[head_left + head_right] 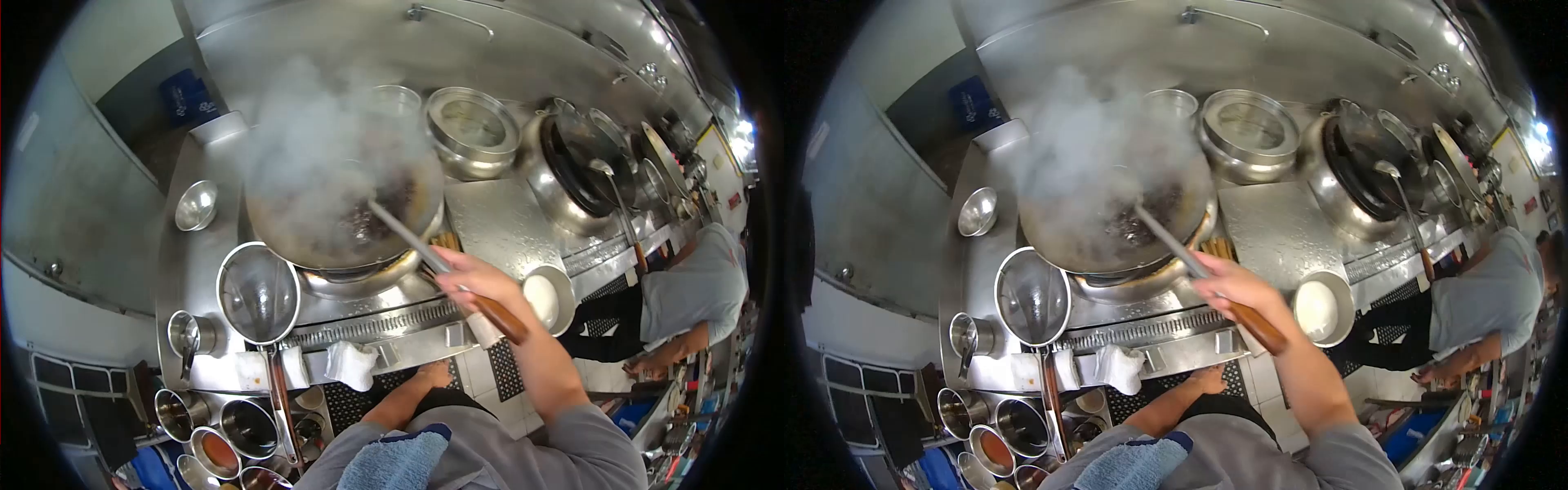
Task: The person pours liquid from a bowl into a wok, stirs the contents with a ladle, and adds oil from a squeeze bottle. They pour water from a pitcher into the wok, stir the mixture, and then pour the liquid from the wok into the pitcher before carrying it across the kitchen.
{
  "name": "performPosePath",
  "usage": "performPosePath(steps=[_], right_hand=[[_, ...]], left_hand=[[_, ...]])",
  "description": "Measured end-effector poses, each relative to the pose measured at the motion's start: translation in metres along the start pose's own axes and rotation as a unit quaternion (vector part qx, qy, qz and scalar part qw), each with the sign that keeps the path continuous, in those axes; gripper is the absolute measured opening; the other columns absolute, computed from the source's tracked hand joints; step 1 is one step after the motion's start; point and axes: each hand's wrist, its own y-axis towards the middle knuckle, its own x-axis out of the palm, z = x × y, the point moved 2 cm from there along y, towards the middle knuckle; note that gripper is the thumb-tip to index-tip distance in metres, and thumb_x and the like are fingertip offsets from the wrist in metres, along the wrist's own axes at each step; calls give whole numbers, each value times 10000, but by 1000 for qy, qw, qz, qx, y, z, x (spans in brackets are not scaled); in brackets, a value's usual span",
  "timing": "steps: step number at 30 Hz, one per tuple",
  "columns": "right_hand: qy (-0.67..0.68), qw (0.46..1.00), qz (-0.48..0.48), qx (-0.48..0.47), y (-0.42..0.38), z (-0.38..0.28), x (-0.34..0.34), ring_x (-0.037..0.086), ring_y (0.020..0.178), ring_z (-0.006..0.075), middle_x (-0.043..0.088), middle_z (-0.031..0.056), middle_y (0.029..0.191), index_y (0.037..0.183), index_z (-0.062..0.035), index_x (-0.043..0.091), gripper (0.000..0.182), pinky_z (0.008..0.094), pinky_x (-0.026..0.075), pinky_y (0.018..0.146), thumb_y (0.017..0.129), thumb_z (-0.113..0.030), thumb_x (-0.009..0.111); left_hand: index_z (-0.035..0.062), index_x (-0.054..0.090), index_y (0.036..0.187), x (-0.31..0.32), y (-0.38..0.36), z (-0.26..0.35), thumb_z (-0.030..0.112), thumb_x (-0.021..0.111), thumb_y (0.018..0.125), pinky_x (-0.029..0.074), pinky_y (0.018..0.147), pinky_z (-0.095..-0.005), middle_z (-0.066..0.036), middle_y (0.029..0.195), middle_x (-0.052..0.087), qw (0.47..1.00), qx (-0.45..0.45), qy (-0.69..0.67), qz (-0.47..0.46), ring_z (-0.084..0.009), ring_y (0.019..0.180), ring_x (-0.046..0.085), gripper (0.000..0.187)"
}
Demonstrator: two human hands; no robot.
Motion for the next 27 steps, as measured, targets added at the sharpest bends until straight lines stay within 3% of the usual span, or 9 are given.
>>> performPosePath(steps=[1, 5, 6, 9, 12, 16, 19, 23, 27], right_hand=[[-43, 999, 20, -3, -11, 0, -6, 492, 475, 149, 524, 57, 680, 1551, -85, 135, 783, 327, 459, 453, 891, -111, 556], [-347, 917, 190, -54, 13, -17, 12, 535, 475, 195, 594, 134, 705, 1545, -79, 153, 753, 338, 472, 460, 893, -117, 529], [-319, 930, 182, 13, 20, -26, 24, 566, 494, 226, 630, 205, 772, 1543, -88, 162, 739, 347, 480, 473, 892, -120, 511], [-176, 980, 87, -21, 27, -20, 30, 499, 440, 156, 513, 67, 621, 1553, -121, 154, 761, 321, 463, 431, 891, -92, 529], [45, 998, -18, 34, -9, -15, 8, 472, 435, 113, 448, 17, 593, 1558, -140, 141, 767, 294, 437, 396, 895, -49, 515], [-174, 980, 93, 24, -19, -34, 7, 498, 468, 104, 521, 59, 679, 1557, -123, 139, 760, 289, 438, 399, 895, -33, 500], [-384, 902, 182, -71, 36, -4, 0, 471, 449, 84, 484, -3, 619, 1565, -189, 141, 775, 254, 431, 400, 904, -85, 533], [-83, 996, 14, 8, 20, -21, 14, 485, 486, 90, 480, 13, 690, 1557, -123, 140, 769, 273, 444, 414, 898, -69, 531], [-25, 999, -27, 21, -18, -22, -23, 469, 456, 94, 453, -7, 649, 1559, -128, 137, 775, 272, 432, 394, 893, -76, 530]], left_hand=[[-71, 135, 1494, -10, -4, 2, 376, 523, 864, 230, 1182, -457, -305, 1534, 227, 996, -3, -48, -81, -397, 1427, 265, 864], [-42, 141, 1502, -9, -8, 11, 344, 573, 841, 249, 1175, -459, -301, 1514, 279, 1000, 0, -3, -24, -407, 1408, 302, 879], [-35, 141, 1505, -4, -4, 12, 336, 586, 835, 249, 1175, -458, -298, 1513, 284, 1000, 7, -4, -12, -407, 1409, 301, 885], [-15, 189, 1503, -1, -5, 15, 303, 606, 820, 249, 1176, -464, -265, 1522, 294, 1000, -12, 19, 9, -388, 1413, 303, 860], [-5, 414, 1393, -37, -17, 16, 268, 624, 797, 336, 1122, -461, -249, 1417, 449, 998, -9, -25, -57, -376, 1320, 435, 690], [2, 503, 1321, -11, -4, 4, 258, 625, 790, 386, 1081, -461, -250, 1343, 521, 999, 17, -47, -16, -378, 1250, 505, 602], [59, 642, 1140, 13, -24, -28, 293, 620, 771, 454, 1008, -458, -195, 1172, 643, 992, 4, -121, 44, -363, 1139, 590, 438], [54, 654, 1137, 71, -104, -121, 298, 612, 748, 480, 978, -449, -218, 1187, 631, 952, -174, -134, 214, -389, 1094, 606, 460], [12, 661, 1110, 151, -198, -188, 395, 583, 817, 493, 955, -442, -214, 1139, 662, 889, -393, -234, 31, -340, 1119, 617, 488]])
